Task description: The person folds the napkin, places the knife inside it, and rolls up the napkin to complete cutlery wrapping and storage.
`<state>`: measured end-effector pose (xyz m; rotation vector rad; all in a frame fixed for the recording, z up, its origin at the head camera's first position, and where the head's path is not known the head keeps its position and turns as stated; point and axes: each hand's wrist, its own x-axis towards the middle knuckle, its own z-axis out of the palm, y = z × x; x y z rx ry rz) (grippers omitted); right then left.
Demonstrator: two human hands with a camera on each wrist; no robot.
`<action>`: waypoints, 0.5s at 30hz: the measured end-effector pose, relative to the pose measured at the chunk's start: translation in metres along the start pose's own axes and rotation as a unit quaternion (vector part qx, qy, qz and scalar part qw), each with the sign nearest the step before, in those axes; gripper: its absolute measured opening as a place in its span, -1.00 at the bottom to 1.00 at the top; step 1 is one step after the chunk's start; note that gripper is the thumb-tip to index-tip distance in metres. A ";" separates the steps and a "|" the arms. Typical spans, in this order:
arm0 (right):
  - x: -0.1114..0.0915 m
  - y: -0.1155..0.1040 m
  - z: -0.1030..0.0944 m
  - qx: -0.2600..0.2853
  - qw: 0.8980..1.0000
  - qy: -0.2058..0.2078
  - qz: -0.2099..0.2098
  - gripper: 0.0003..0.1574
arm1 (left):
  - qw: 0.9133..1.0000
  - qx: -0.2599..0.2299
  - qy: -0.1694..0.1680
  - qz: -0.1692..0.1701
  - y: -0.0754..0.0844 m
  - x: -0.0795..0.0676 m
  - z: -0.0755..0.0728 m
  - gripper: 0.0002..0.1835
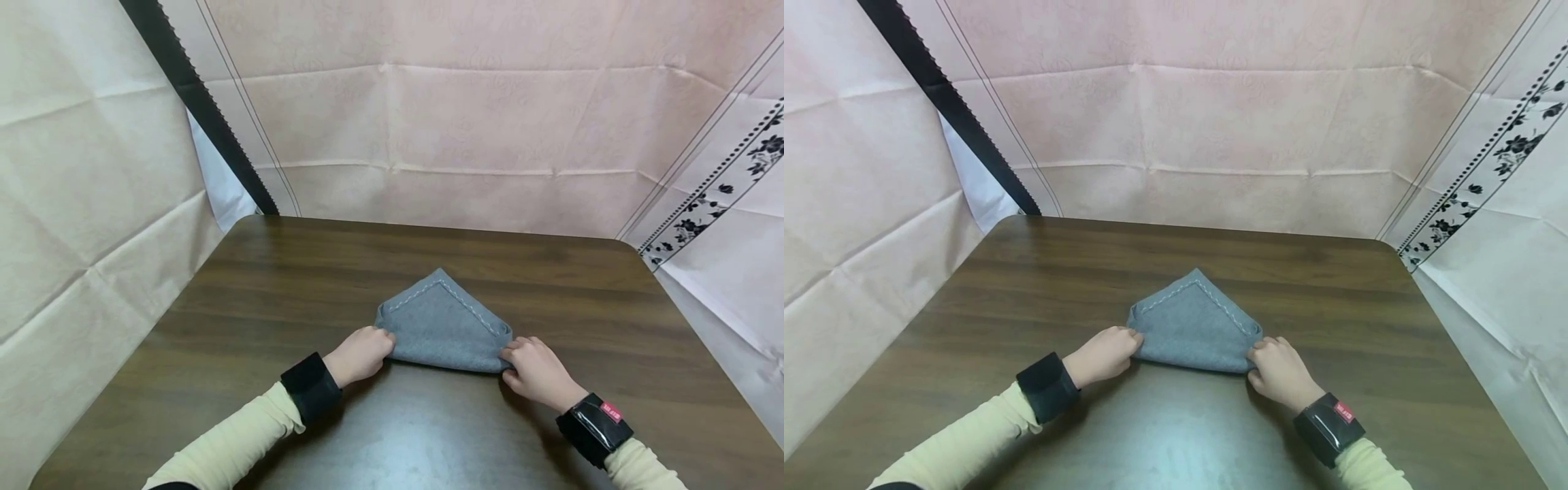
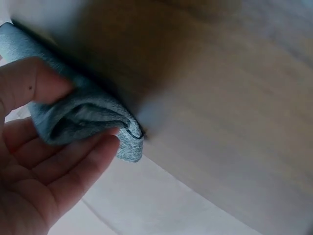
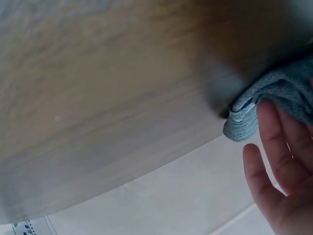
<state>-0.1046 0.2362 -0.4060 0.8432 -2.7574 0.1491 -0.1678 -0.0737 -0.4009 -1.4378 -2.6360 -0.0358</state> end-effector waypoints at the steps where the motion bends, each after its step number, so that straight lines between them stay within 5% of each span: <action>1: -0.001 0.001 -0.001 0.012 1.000 -0.004 0.003 -0.87 | 1.000 -0.012 0.001 -0.002 -0.001 0.000 0.000 -0.88; 6: -0.002 0.009 -0.004 0.119 0.992 -0.030 0.038 -0.87 | 0.994 -0.112 -0.008 -0.017 -0.010 0.000 -0.001 -0.87; 10: -0.002 0.013 -0.005 0.198 0.979 -0.030 0.041 -0.79 | 0.973 -0.225 -0.035 -0.025 -0.017 -0.006 -0.004 -0.74; 15: -0.003 0.015 -0.004 0.221 0.974 0.014 0.044 -0.77 | 0.952 -0.304 -0.042 -0.005 -0.026 -0.012 -0.003 -0.67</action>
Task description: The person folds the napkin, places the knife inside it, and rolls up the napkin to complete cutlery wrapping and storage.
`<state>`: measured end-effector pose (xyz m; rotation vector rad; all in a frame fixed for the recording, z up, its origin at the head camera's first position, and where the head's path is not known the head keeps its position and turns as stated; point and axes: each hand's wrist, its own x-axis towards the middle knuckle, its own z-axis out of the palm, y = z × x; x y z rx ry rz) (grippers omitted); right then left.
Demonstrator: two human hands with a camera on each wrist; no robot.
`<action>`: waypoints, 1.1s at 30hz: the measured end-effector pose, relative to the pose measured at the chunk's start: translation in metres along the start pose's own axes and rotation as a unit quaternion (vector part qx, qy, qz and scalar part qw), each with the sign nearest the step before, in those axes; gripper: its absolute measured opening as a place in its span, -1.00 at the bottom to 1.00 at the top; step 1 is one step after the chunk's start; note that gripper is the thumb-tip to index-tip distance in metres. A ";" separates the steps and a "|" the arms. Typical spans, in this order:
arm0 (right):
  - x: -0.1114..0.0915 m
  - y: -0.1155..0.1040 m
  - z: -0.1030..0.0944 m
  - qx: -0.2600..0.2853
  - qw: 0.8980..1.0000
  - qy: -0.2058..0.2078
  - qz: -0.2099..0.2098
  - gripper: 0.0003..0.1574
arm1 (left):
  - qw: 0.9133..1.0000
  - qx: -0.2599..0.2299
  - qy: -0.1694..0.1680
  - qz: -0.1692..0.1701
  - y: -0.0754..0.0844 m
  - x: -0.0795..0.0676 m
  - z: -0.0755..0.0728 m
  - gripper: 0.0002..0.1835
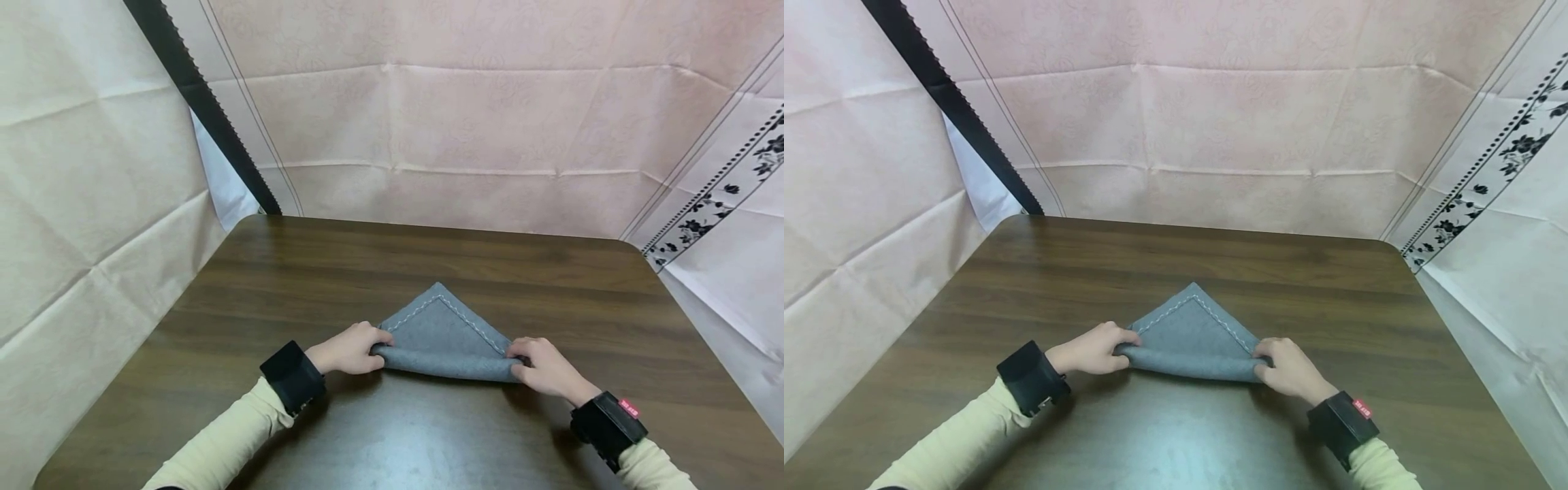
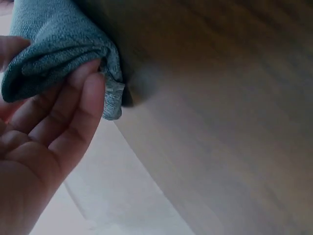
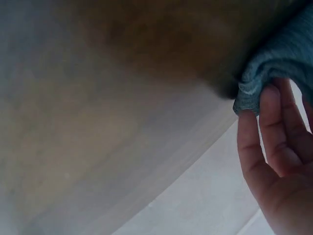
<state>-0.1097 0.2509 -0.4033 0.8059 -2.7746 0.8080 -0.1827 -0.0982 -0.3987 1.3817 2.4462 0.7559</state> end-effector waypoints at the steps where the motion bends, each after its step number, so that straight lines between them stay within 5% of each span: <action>1: 0.000 0.000 0.000 0.006 1.000 0.001 0.009 -0.78 | 1.000 -0.008 0.001 0.007 -0.002 0.000 -0.001 -0.66; 10: 0.010 0.003 -0.008 0.063 0.986 -0.054 0.143 -0.82 | 0.997 -0.053 0.042 -0.025 -0.014 0.002 -0.006 -0.66; 16: 0.016 0.004 -0.010 0.089 0.973 -0.047 0.210 -0.78 | 0.993 -0.069 0.073 -0.056 -0.018 0.006 -0.005 -0.70; 23: 0.024 0.008 -0.005 0.007 0.982 -0.018 0.189 -0.77 | 0.989 0.005 0.111 -0.093 -0.015 0.011 -0.004 -0.76; 33: 0.029 0.012 0.003 -0.073 0.976 -0.028 0.202 -0.76 | 0.972 0.150 0.122 -0.136 -0.005 0.016 0.000 -0.87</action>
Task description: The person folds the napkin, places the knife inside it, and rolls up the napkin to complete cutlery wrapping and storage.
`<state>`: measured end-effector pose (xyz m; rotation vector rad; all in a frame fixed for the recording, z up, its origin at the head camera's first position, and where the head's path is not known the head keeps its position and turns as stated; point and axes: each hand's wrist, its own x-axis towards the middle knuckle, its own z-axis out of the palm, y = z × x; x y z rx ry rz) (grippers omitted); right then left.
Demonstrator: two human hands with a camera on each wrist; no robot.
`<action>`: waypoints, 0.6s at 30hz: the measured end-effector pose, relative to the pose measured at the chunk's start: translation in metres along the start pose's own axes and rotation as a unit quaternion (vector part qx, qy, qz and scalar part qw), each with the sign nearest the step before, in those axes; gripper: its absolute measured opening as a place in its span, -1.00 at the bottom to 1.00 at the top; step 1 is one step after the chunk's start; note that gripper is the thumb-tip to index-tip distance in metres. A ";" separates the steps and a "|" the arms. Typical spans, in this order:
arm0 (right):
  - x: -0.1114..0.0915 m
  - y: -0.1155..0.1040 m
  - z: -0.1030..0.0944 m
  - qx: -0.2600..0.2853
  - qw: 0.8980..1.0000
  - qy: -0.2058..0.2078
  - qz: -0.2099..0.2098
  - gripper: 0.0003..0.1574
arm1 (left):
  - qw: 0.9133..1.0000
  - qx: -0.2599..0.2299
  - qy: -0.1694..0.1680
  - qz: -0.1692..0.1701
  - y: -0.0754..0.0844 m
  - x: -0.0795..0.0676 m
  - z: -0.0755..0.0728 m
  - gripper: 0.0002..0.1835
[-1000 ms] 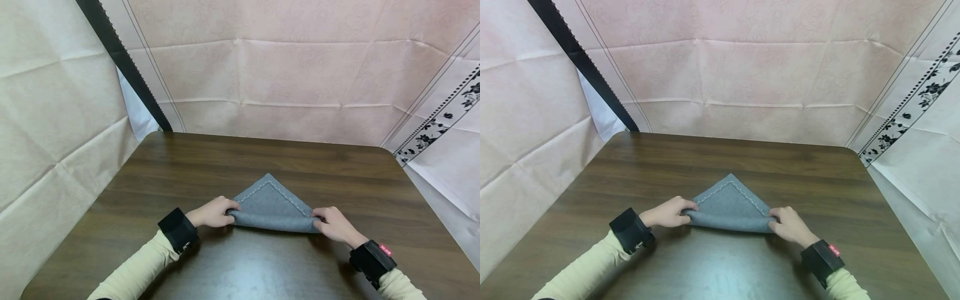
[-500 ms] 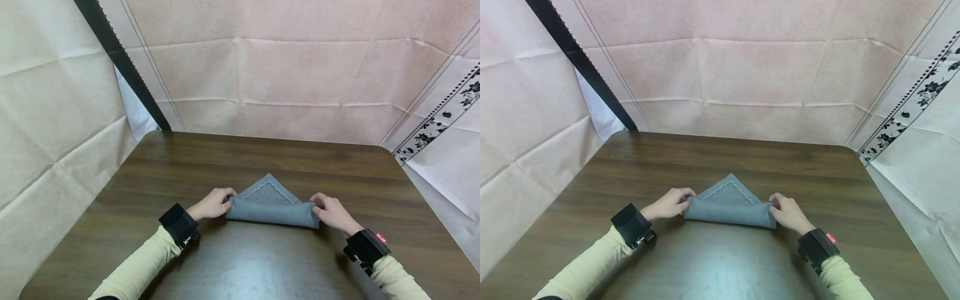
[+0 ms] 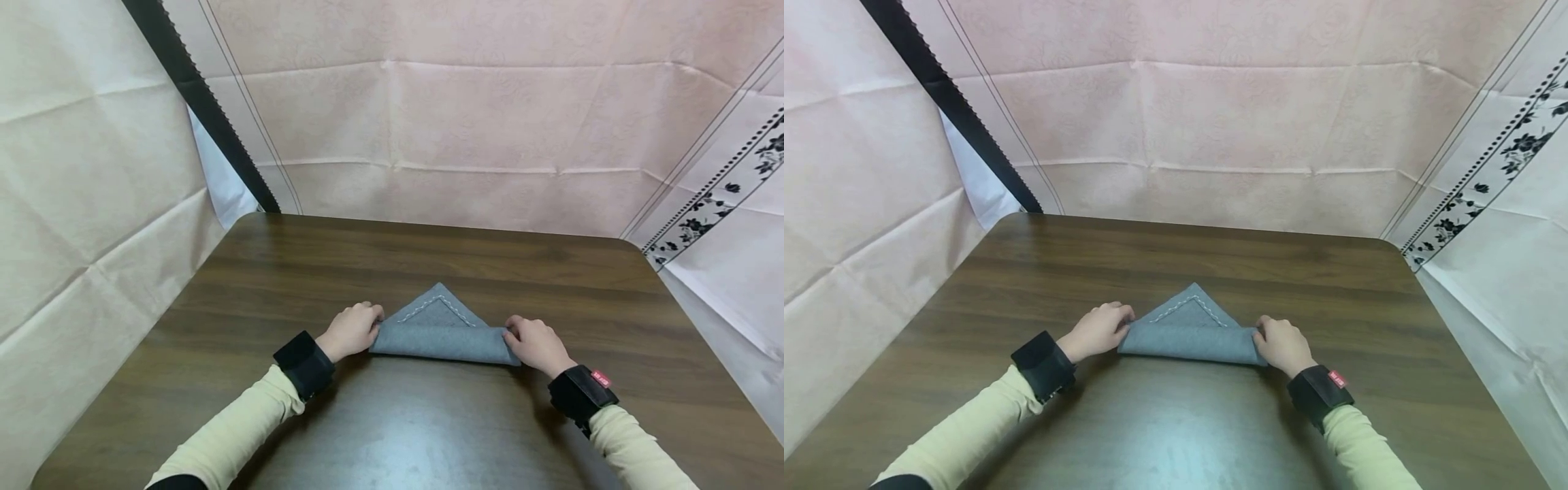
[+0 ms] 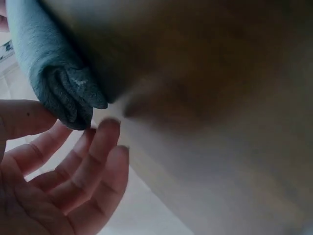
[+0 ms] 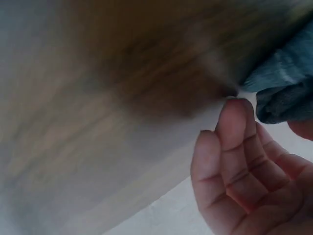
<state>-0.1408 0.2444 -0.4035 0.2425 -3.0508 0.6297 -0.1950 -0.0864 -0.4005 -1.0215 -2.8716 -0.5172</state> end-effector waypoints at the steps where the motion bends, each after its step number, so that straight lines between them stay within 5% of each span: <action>1: 0.000 0.000 0.000 -0.008 1.000 0.004 0.000 -0.75 | 1.000 0.013 0.009 0.011 0.001 0.000 0.000 -0.86; 6: -0.007 -0.002 0.000 -0.020 0.994 0.082 -0.067 -0.76 | 0.992 0.037 0.040 0.114 0.009 -0.004 -0.006 -0.81; 10: -0.017 -0.003 0.002 -0.031 0.974 0.133 -0.181 -0.75 | 0.987 0.060 0.006 0.152 0.014 -0.012 -0.008 -0.73; 13: -0.022 -0.003 0.002 -0.050 0.973 0.092 -0.208 -0.60 | 0.987 0.080 -0.024 0.140 0.013 -0.015 -0.006 -0.65; 18: -0.023 -0.001 0.004 -0.070 0.981 0.014 -0.182 -0.41 | 0.986 0.085 -0.061 0.131 0.008 -0.012 -0.001 -0.52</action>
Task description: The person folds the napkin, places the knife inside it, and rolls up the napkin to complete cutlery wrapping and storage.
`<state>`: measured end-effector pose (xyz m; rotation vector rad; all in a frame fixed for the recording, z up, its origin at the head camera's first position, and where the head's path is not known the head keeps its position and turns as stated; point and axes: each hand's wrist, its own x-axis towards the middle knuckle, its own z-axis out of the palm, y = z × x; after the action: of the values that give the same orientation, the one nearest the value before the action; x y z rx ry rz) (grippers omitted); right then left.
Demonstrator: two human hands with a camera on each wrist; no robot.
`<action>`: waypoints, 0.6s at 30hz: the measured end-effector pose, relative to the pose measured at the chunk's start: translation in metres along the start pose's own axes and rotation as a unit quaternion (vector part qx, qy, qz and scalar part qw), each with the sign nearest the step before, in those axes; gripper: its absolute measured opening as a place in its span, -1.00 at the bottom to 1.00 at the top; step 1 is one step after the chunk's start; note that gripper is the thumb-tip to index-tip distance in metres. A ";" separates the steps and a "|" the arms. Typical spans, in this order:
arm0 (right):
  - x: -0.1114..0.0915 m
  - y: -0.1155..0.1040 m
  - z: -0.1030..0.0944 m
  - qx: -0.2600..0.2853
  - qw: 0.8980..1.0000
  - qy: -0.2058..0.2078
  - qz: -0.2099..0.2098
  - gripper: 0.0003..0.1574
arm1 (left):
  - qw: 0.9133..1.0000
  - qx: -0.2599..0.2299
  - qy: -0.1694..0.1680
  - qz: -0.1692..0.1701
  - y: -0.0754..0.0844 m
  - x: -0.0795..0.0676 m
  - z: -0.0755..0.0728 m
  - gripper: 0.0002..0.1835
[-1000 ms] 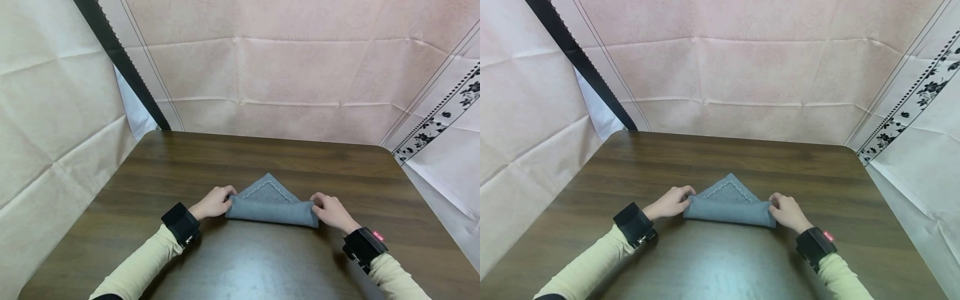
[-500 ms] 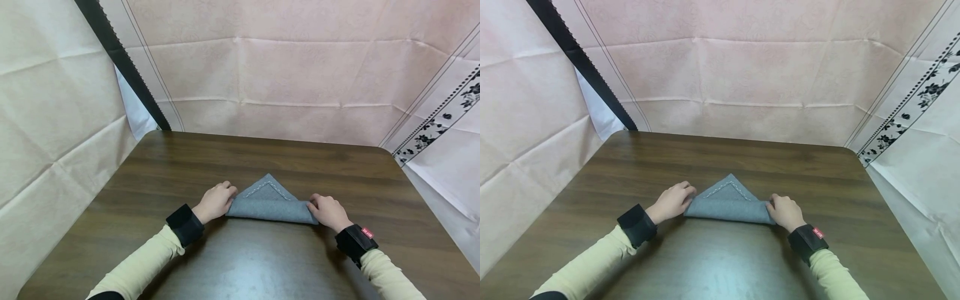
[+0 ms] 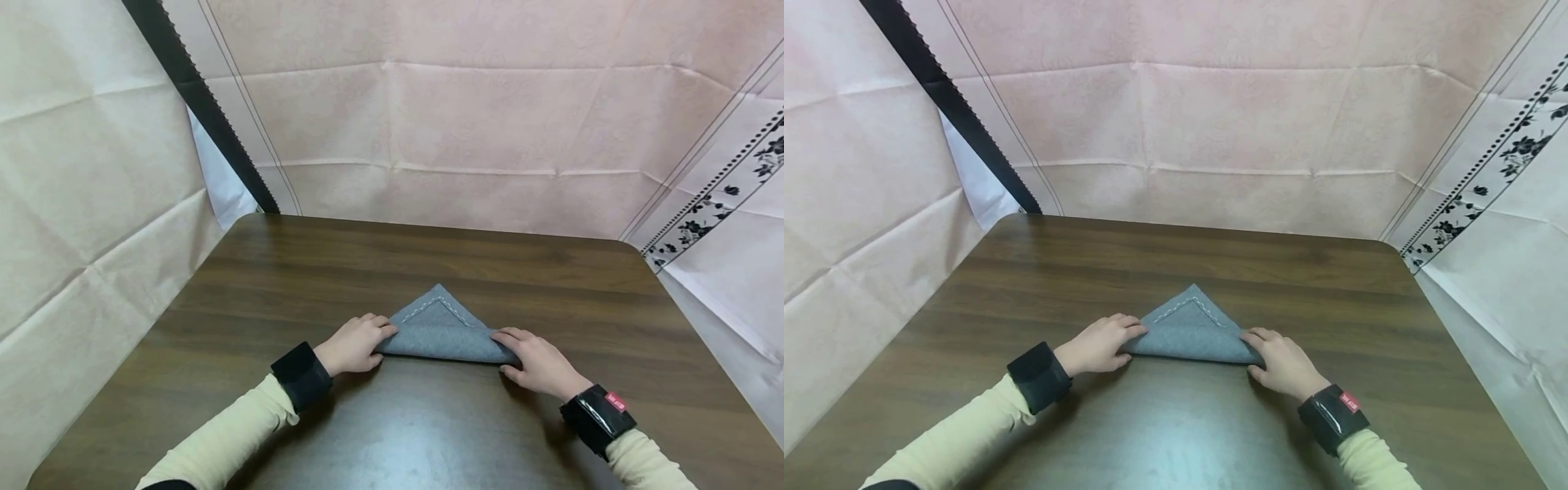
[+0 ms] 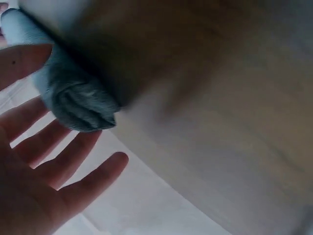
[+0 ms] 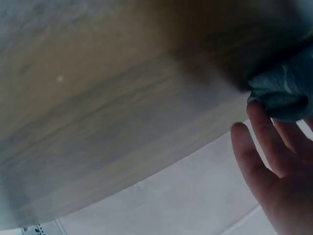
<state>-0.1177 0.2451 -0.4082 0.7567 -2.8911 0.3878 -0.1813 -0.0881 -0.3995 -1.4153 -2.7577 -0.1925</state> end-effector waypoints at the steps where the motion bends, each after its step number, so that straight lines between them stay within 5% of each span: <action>1: 0.001 0.000 0.002 -0.004 1.000 -0.001 -0.002 -0.41 | 1.000 -0.001 -0.005 0.000 -0.001 0.001 0.001 -0.50; 9: 0.005 -0.006 0.006 -0.031 0.999 0.018 0.000 -0.43 | 0.999 -0.038 -0.014 0.007 -0.007 0.005 0.006 -0.49; 18: -0.004 -0.011 -0.011 0.049 0.998 -0.025 0.025 -0.52 | 0.983 -0.183 -0.018 -0.004 -0.015 -0.006 -0.001 -0.58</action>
<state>-0.1083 0.2408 -0.3964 0.7196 -2.9602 0.5282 -0.1904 -0.1015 -0.4004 -1.4898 -2.8635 -0.7135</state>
